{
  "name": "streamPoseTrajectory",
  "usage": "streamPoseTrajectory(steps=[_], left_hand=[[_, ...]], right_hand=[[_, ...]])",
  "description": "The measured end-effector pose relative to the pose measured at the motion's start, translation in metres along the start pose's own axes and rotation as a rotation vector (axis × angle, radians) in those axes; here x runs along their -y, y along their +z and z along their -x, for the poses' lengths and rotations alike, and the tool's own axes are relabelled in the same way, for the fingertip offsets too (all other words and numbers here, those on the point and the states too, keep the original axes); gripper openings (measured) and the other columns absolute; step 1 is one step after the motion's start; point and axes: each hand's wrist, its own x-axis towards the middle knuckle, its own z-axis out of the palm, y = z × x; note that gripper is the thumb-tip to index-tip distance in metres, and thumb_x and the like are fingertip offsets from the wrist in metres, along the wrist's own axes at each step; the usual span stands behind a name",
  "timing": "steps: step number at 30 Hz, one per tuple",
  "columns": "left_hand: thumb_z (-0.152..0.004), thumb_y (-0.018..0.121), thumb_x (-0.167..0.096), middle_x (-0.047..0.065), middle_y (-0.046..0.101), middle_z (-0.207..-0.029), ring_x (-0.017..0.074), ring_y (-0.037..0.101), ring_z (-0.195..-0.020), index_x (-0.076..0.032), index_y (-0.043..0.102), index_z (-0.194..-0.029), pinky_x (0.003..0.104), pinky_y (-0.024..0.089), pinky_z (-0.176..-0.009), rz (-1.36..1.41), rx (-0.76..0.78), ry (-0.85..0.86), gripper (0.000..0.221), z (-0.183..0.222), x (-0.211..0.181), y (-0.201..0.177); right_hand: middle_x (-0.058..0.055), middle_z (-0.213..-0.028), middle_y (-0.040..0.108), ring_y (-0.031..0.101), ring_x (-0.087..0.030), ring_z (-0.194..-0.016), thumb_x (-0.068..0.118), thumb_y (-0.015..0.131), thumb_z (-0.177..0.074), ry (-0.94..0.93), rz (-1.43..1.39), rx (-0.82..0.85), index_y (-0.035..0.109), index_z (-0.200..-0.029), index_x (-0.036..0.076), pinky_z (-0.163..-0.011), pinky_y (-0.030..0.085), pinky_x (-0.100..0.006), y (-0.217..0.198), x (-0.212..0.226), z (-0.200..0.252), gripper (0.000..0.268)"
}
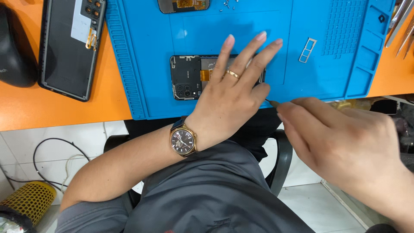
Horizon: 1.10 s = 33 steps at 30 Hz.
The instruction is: The person disassembles a smartphone by prying open the casing and separating the screen assembly. They then use a screwdriver to remove screws from the internal frame and lift out the motherboard and battery components.
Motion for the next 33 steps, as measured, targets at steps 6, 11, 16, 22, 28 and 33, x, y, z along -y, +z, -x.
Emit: streamPoseTrajectory(steps=[6, 11, 16, 22, 28, 33], left_hand=[[-0.119, 0.088, -0.004, 0.022, 0.039, -0.172, 0.0409, 0.026, -0.164, -0.009, 0.066, -0.087, 0.071, 0.022, -0.138, -0.012, 0.122, -0.029, 0.038, -0.01, -0.002, -0.011], [-0.111, 0.099, -0.013, 0.022, 0.04, -0.17, 0.0396, 0.023, -0.162, -0.007, 0.071, -0.097, 0.074, 0.021, -0.136, 0.026, 0.126, -0.033, 0.032, -0.021, 0.011, -0.022], [-0.117, 0.099, -0.012, 0.022, 0.043, -0.166, 0.0456, 0.037, -0.158, -0.006, 0.067, -0.102, 0.071, 0.024, -0.134, 0.013, 0.104, -0.046, 0.036, -0.032, 0.027, -0.046], [-0.107, 0.097, -0.005, 0.025, 0.04, -0.166, 0.046, 0.029, -0.159, -0.003, 0.072, -0.099, 0.073, 0.026, -0.135, 0.032, 0.18, 0.05, 0.027, -0.03, 0.027, -0.039], [-0.109, 0.091, -0.002, 0.025, 0.045, -0.166, 0.0462, 0.031, -0.159, -0.007, 0.07, -0.093, 0.068, 0.024, -0.136, 0.045, 0.185, 0.102, 0.027, -0.026, 0.024, -0.024], [-0.12, 0.079, -0.004, 0.025, 0.051, -0.167, 0.0413, 0.032, -0.16, -0.006, 0.072, -0.095, 0.063, 0.026, -0.135, -0.118, 0.136, 0.158, 0.026, -0.025, 0.022, -0.023]], right_hand=[[0.01, -0.107, 0.081, 0.06, -0.017, -0.057, 0.027, 0.074, -0.117, 0.034, -0.119, -0.008, 0.076, -0.106, 0.021, -0.049, 0.038, -0.032, -0.001, -0.007, 0.005, 0.012], [0.011, -0.103, 0.077, 0.057, -0.018, -0.054, 0.033, 0.074, -0.117, 0.003, -0.096, -0.048, 0.076, -0.108, 0.026, -0.047, 0.037, -0.032, 0.01, -0.007, 0.003, 0.012], [0.011, -0.107, 0.077, 0.055, -0.018, -0.055, 0.03, 0.078, -0.114, -0.011, -0.145, -0.11, 0.077, -0.112, 0.024, -0.048, 0.041, -0.032, 0.021, -0.006, 0.0, 0.006], [0.012, -0.104, 0.074, 0.048, -0.017, -0.051, 0.027, 0.075, -0.116, -0.036, -0.123, -0.092, 0.074, -0.111, 0.025, -0.043, 0.035, -0.031, 0.027, -0.004, -0.006, 0.005], [0.009, -0.094, 0.069, 0.05, -0.019, -0.051, 0.036, 0.074, -0.118, -0.011, -0.094, -0.033, 0.072, -0.111, 0.026, -0.043, 0.038, -0.034, 0.025, 0.0, -0.005, 0.011], [0.003, -0.071, 0.045, 0.042, -0.019, -0.051, 0.042, 0.072, -0.128, 0.039, -0.005, 0.024, 0.05, -0.087, 0.022, -0.045, 0.034, -0.036, 0.025, 0.006, -0.001, 0.05]])
